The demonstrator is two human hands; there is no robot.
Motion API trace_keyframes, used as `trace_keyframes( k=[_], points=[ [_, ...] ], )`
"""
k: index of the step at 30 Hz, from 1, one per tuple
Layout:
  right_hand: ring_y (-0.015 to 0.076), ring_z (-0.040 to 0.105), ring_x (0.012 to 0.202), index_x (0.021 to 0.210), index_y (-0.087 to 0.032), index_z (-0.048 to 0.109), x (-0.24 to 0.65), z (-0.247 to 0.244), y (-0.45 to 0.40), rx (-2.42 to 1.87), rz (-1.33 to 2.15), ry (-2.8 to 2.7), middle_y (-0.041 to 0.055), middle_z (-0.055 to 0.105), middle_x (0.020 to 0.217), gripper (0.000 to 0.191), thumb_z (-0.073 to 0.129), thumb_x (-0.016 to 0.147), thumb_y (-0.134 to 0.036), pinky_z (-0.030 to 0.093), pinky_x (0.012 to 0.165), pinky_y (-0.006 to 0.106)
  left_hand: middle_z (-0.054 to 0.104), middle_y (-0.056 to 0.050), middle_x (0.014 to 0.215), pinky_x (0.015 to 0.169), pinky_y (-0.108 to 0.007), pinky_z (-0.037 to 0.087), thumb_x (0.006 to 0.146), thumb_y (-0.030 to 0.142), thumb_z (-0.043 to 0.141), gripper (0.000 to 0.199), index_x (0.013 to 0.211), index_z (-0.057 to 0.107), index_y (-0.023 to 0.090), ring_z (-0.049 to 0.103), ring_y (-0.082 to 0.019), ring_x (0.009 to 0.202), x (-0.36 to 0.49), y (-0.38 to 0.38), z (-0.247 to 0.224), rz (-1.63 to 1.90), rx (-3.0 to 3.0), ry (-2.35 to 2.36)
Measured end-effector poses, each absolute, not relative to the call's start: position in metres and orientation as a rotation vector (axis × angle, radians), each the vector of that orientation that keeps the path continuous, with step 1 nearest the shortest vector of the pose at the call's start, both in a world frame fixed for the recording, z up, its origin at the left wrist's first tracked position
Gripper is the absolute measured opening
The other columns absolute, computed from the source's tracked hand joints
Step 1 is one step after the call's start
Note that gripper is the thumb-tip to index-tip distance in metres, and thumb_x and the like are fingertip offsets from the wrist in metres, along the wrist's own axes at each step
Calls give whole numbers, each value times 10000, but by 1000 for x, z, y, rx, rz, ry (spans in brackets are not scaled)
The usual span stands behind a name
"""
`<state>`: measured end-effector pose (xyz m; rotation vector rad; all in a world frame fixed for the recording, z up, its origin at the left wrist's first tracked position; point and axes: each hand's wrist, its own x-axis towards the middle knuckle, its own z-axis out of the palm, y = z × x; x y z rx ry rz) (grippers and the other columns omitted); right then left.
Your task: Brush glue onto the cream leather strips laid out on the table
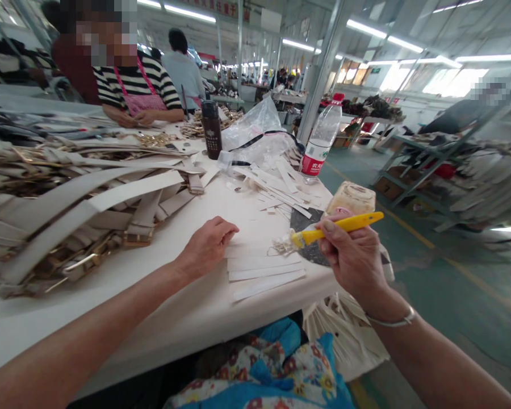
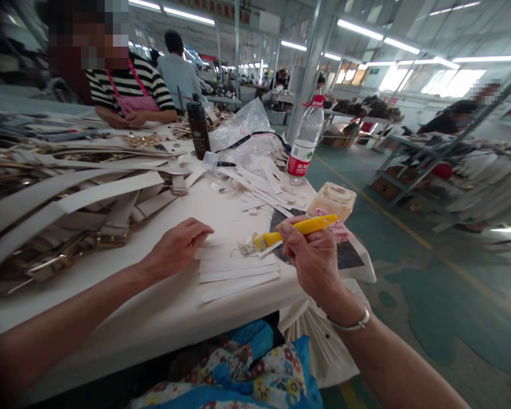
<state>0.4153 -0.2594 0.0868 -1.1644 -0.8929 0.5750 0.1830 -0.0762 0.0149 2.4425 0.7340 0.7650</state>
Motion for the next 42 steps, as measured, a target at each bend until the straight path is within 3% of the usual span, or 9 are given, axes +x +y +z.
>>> trace_keyframes(
  k=[5,9,14,26,34,42],
  points=[
    [82,434,483,858,-165,690,396,77,-210,-1200,664,-1161,-40,527,572,346,784,858,-498,328,423,211,647,-60,1083,867,-297,489,931,65,380,346,1009,693,191,621,-172,986,142,-92,5,804,2593,601],
    [107,513,557,858,-163,692,383,61,-176,-1215,686,-1390,-8,603,667,359,737,885,-518,424,518,247,686,-58,1090,888,-316,514,876,-7,401,398,1038,706,192,623,-196,1003,131,-95,-2,741,2752,528],
    [124,531,628,838,-166,679,372,46,-152,-1216,757,-1617,13,635,757,389,670,910,-548,446,590,263,712,-54,1116,899,-322,542,794,-63,397,489,1070,708,192,630,-205,1017,131,-93,-7,729,2814,500],
    [117,418,608,678,-187,523,408,66,-162,-1415,572,-2066,-21,496,636,305,541,931,-357,330,623,289,712,-39,1064,856,-308,542,856,-54,438,391,1028,706,174,623,-193,979,133,-93,-10,768,2886,453],
    [107,320,553,575,-203,400,450,76,-193,-1733,383,-2051,-43,350,553,402,551,919,-346,261,575,300,713,-26,1072,867,-299,530,853,-49,437,404,1039,710,185,624,-190,991,134,-94,-9,754,2878,476],
    [93,205,525,494,-208,318,451,82,-198,-1792,252,-1805,-57,245,508,470,654,814,-285,182,555,327,711,-27,1061,859,-304,514,881,6,407,388,1033,713,192,626,-193,996,137,-96,-4,678,2832,529]
  ],
)
